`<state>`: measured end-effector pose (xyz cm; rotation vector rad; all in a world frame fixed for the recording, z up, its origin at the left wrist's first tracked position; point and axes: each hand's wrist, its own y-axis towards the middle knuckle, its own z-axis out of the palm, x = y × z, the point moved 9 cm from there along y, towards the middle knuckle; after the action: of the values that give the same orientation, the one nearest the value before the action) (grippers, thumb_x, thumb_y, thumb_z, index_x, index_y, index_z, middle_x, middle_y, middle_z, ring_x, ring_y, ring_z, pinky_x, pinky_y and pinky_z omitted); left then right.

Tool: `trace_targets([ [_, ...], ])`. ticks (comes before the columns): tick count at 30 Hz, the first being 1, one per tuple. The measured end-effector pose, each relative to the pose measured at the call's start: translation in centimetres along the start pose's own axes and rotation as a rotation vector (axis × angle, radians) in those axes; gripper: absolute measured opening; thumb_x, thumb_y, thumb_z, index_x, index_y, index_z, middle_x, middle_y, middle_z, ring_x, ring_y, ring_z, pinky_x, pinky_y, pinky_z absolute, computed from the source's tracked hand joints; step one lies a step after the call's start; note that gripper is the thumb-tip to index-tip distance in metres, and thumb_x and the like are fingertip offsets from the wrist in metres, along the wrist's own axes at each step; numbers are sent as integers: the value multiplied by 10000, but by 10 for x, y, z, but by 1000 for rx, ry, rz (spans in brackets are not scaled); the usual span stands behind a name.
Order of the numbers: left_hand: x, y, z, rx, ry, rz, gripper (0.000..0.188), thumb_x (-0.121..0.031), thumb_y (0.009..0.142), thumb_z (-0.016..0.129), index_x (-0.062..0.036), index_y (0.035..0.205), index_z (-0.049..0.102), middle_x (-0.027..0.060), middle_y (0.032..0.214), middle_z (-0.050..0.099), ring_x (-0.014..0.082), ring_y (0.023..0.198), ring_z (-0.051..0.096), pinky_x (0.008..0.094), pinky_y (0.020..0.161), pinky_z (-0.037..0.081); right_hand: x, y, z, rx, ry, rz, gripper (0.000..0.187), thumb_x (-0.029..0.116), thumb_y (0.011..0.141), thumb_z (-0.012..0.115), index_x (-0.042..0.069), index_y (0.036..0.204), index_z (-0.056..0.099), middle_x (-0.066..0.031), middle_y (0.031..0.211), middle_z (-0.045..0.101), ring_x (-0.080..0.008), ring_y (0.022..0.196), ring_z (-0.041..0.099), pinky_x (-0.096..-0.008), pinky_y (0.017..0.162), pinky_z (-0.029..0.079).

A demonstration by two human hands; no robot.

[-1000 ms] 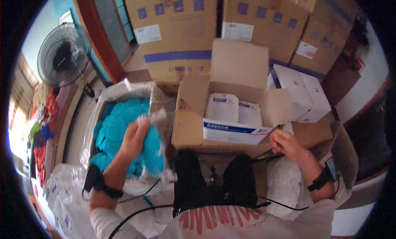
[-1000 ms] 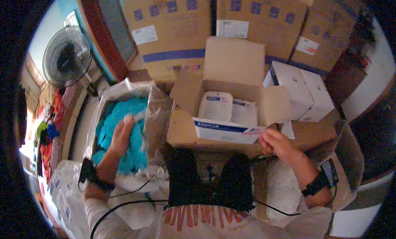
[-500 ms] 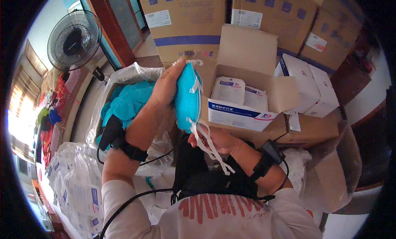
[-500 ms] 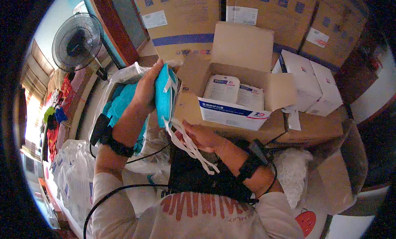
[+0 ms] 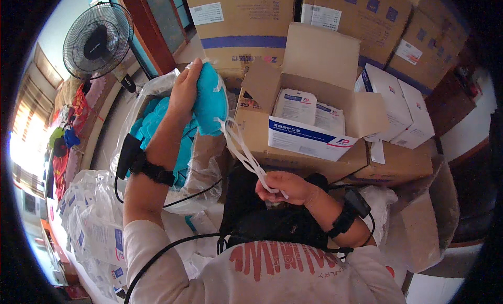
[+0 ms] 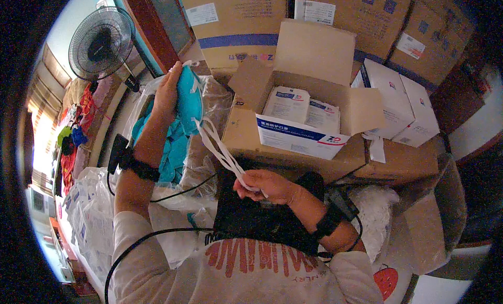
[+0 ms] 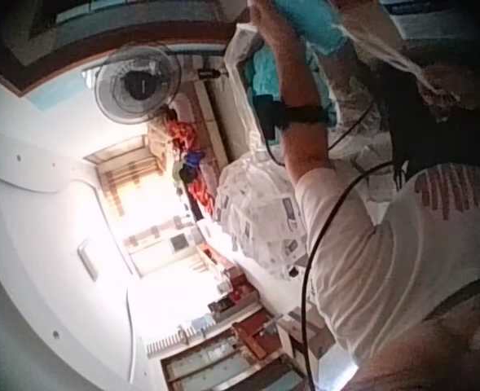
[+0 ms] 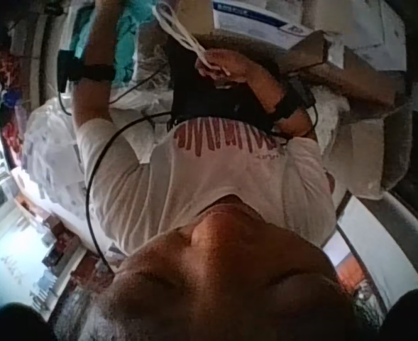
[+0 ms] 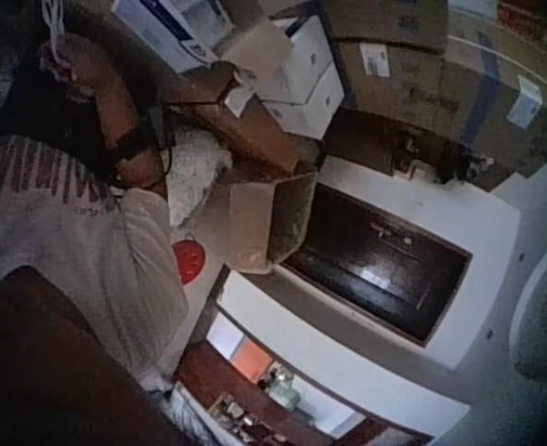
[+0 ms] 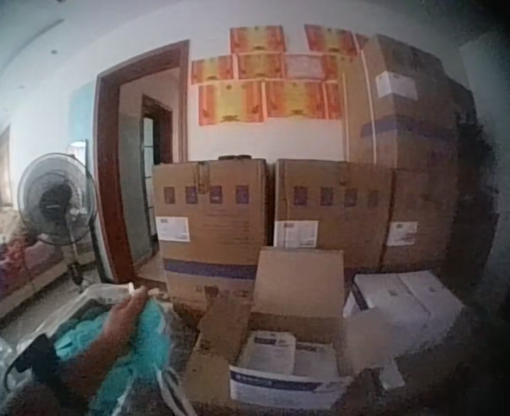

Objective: Inspecting and handling face masks from a shipping box.

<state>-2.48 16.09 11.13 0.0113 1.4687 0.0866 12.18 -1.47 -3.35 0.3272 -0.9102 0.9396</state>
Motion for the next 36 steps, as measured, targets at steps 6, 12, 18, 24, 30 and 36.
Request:
trace_targets([
  [6,3,-14,5,169,1103,452,642,-359,768,513,-38,1241,219,217,874,560,366,837,538,401,697,426,7,-6,-23,-189,-338,116,260,252,866,406,20,871,523,8,643,432,-55,529,365,-171,472,309],
  [12,90,-110,82,1065,995,268,524,-460,734,527,-104,1114,467,149,1000,547,312,865,539,387,749,419,50,-7,-21,-252,-952,-68,266,267,842,451,18,848,543,-24,673,512,-108,606,470,-252,552,384],
  [18,118,-158,101,1374,897,-70,375,-428,805,439,-111,920,602,109,854,598,263,753,572,334,701,432,69,-13,4,-174,-1325,-14,233,236,827,458,18,860,534,-118,730,548,-230,680,523,-314,618,403],
  [24,112,-159,89,1059,60,-598,286,-315,818,486,-74,933,590,39,785,584,121,679,558,255,615,446,87,-18,3,-271,-1184,-103,189,182,828,432,18,838,525,-133,759,541,-292,729,528,-349,630,404],
  [30,132,-173,95,896,-398,-876,237,-278,783,525,-76,905,548,6,714,547,109,626,531,227,570,434,110,-9,20,-365,-1436,-454,133,137,803,443,23,822,509,-123,767,531,-304,732,518,-360,649,410],
  [36,128,-186,99,874,-552,-994,213,-298,740,548,-90,781,531,24,745,542,117,682,508,247,635,396,104,-14,20,-372,-1487,-485,103,125,789,469,33,824,500,-125,746,520,-318,721,512,-377,637,408],
])
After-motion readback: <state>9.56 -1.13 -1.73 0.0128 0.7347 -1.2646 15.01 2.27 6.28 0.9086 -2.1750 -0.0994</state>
